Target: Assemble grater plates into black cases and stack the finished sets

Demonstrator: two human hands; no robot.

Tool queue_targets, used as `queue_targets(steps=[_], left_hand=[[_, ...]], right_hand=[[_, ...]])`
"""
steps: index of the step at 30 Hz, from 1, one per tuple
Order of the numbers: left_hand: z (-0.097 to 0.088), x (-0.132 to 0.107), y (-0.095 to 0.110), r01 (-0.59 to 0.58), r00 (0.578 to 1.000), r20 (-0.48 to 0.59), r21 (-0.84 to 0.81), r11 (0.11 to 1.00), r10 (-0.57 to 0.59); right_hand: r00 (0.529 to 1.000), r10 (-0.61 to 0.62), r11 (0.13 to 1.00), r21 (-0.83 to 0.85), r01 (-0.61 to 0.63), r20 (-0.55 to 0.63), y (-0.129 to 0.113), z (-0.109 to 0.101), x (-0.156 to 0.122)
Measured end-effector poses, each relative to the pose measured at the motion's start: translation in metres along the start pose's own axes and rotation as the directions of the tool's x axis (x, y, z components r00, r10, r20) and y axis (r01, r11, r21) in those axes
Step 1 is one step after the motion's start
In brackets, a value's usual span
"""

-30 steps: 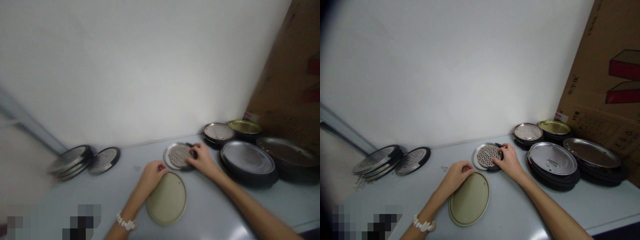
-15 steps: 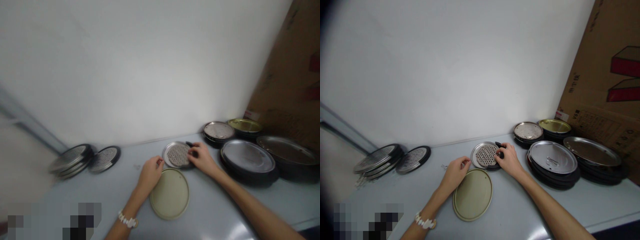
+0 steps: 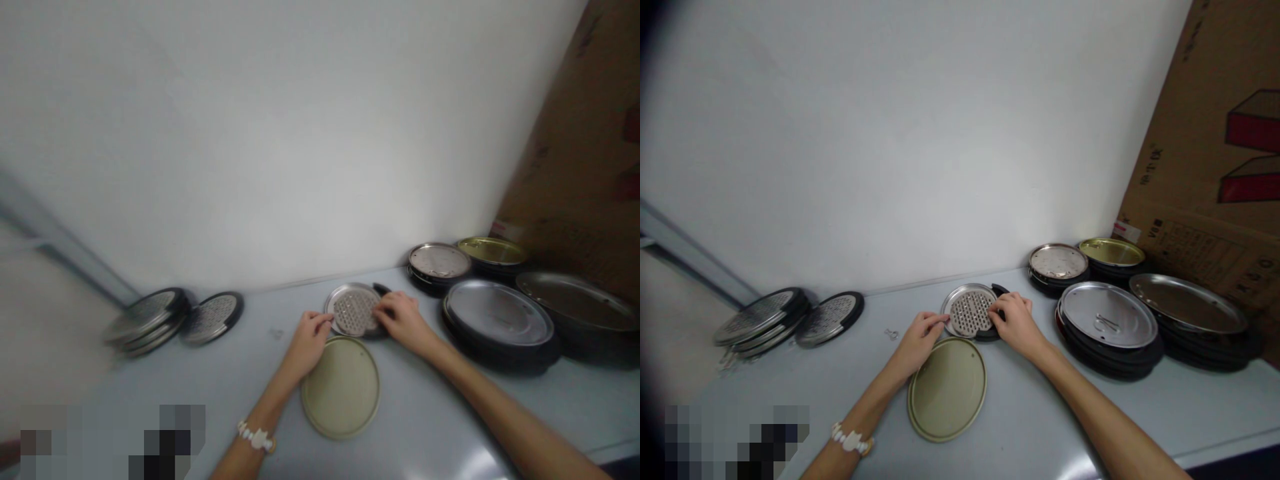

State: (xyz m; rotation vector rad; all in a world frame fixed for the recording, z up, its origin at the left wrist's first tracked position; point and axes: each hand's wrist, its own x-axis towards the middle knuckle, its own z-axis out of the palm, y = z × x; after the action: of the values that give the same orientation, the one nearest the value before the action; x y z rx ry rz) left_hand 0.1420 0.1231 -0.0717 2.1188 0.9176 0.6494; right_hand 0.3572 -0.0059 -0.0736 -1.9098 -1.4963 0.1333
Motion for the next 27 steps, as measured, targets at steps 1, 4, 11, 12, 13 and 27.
queue_targets(steps=[1, 4, 11, 12, 13, 27], left_hand=[[0.0, 0.0, -0.001, 0.014, 1.0, 0.001, -0.014, 1.0, -0.014], [0.001, 0.001, -0.001, 0.036, 0.999, 0.009, -0.072, 0.997, -0.035], [0.0, 0.001, -0.002, 0.084, 0.996, 0.026, -0.178, 0.98, -0.081], [0.0, 0.001, -0.001, 0.084, 0.996, 0.017, -0.192, 0.978, -0.082], [0.0, 0.001, 0.0, 0.082, 0.997, 0.005, -0.206, 0.975, -0.083], [-0.02, 0.005, 0.004, 0.116, 0.972, -0.176, -0.23, 0.966, -0.158]], right_hand=[[1.0, 0.002, 1.0, -0.001, -0.002, -0.003, 0.001, 0.001, 0.0], [1.0, 0.02, 1.0, -0.009, -0.02, -0.016, 0.003, 0.005, 0.001], [0.999, 0.015, 0.999, -0.032, -0.016, -0.045, 0.002, 0.011, 0.0], [0.999, 0.005, 0.999, -0.036, -0.007, -0.05, 0.001, 0.012, -0.001], [0.998, -0.006, 0.999, -0.039, 0.004, -0.055, 0.0, 0.012, -0.001], [0.974, -0.174, 0.971, -0.189, 0.145, -0.147, -0.009, 0.007, -0.008]])
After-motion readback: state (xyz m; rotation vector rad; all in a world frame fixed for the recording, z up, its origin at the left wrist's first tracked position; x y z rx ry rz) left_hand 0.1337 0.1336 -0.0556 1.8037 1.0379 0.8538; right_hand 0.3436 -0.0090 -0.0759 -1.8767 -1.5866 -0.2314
